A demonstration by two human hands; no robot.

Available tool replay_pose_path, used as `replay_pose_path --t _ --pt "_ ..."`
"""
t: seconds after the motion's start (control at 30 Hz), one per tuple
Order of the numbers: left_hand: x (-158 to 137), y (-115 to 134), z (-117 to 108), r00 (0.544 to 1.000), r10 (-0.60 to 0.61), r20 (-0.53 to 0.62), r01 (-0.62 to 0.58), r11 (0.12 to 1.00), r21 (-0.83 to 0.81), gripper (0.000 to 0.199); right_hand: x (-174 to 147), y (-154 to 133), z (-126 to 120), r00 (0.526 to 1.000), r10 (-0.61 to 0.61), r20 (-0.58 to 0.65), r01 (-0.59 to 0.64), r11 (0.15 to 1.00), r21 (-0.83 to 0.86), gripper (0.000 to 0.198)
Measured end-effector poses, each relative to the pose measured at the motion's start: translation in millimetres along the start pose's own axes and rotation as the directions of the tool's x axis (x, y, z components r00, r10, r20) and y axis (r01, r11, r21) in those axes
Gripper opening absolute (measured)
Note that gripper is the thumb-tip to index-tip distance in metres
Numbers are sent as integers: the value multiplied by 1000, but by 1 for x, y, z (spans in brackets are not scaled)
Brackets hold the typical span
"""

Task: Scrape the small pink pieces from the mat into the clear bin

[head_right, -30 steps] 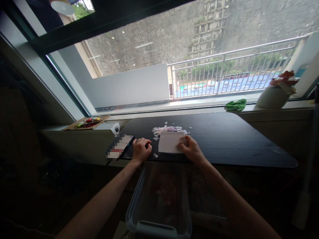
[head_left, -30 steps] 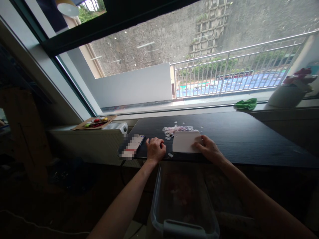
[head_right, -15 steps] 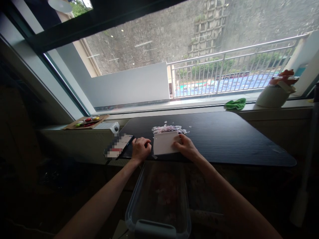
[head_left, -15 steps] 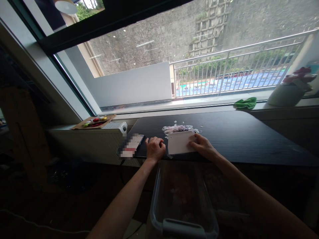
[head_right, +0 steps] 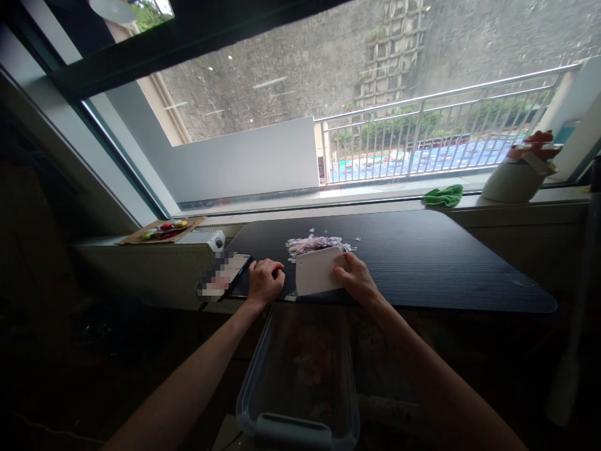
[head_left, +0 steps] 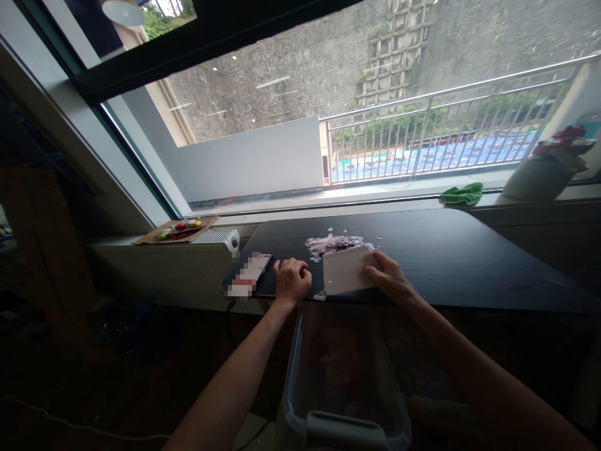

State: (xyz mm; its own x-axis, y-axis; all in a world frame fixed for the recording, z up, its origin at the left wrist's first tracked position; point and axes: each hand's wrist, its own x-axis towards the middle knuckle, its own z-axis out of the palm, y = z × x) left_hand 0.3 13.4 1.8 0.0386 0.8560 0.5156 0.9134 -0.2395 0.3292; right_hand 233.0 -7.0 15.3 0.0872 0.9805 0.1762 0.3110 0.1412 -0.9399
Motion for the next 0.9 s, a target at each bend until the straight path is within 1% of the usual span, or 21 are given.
replay_pose_path --t 0.07,0.23,0.4,0.57,0.77,0.8,0.83,0.9 --pt "0 -1 1 1000 1 -4 -1 1000 -4 18 0 0 0 1000 -8 23 8 1000 25 26" --pt "0 -1 0 1000 2 2 -2 1000 4 18 -1 -1 1 1000 8 9 -8 999 49 26" --pt "0 0 -1 1000 2 1 -2 1000 -9 18 -2 -4 2 997 -15 74 8 995 102 27" --pt "0 0 0 1000 -4 5 4 1000 -16 18 -1 0 4 997 -19 71 9 990 137 28" --pt "0 -1 1 1000 17 -1 -17 1000 -1 18 -2 1 5 989 -71 132 49 985 164 26" --pt "0 -1 1 1000 16 -3 -16 1000 3 18 -2 2 4 992 -66 108 47 984 172 26" --pt "-1 -1 1 1000 11 -4 -11 1000 4 18 -1 3 4 997 -50 60 39 983 178 28" --pt "0 0 0 1000 -4 4 4 1000 -6 18 4 7 1 997 3 -77 11 984 178 30"
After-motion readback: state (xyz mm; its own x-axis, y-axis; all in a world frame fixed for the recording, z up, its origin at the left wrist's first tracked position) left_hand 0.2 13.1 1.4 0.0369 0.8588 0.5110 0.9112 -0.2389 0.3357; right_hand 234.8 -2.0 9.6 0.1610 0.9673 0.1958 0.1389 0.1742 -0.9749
